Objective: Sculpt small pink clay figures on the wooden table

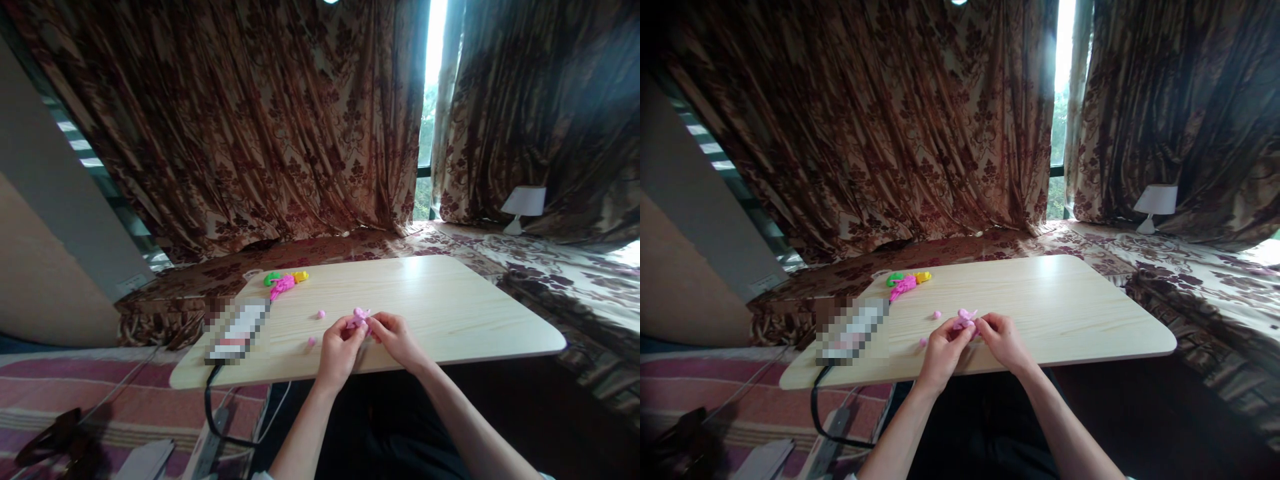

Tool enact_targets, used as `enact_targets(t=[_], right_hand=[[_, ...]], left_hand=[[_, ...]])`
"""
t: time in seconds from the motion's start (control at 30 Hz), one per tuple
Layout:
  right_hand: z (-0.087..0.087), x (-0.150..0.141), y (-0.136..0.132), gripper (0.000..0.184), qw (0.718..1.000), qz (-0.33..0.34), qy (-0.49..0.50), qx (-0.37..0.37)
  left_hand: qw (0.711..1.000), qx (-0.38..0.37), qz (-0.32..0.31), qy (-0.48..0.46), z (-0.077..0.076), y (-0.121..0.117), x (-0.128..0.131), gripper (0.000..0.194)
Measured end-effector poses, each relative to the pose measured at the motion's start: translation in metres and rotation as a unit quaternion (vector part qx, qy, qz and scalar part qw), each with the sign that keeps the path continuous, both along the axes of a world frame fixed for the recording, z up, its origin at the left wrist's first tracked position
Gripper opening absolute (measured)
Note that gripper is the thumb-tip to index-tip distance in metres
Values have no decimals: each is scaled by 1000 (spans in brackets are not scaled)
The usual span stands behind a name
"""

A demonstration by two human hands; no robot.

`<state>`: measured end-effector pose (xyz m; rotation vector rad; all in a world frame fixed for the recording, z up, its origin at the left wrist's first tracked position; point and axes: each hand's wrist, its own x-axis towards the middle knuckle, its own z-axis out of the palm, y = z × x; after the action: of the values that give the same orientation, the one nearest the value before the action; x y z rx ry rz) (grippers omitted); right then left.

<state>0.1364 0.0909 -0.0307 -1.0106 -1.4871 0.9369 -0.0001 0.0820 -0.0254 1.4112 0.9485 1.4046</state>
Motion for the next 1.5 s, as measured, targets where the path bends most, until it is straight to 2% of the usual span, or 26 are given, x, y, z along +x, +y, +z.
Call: enact_targets(t=[0.1,0.3,0.47,0.6,0.77,0.87,1.1,1.27,1.4,1.5], right_hand=[[0,0,-1,32,1000,0,2,5],[1,-3,0,45,999,-8,30,-39],[1,-2,-1,34,1000,-14,-5,-4],[-1,-2,-1,32,1000,-19,-11,22],[-1,-4,1,42,999,-8,26,-37],[0,-4,1,44,999,5,6,-33],[-4,-2,0,35,997,-32,-69,22],[-6,-4,2,36,994,-73,-73,26],[-7,-5,4,46,999,-46,-7,-25],[-7,-5,3,41,999,-35,-30,-6]], left_hand=[[1000,-3,-7,-4,0,0,1,27],[1000,7,-6,9,0,-1,-2,24],[999,18,-22,27,-1,-1,-1,23],[999,16,-20,40,-2,-1,0,23],[1000,-1,14,14,-3,2,-3,28],[1000,-11,22,-7,-5,4,-3,31],[999,19,-19,19,-5,3,-3,22],[1000,14,1,14,-5,3,-2,20],[1000,5,24,6,-7,5,-1,20],[1000,4,25,-2,-8,6,-2,22]])
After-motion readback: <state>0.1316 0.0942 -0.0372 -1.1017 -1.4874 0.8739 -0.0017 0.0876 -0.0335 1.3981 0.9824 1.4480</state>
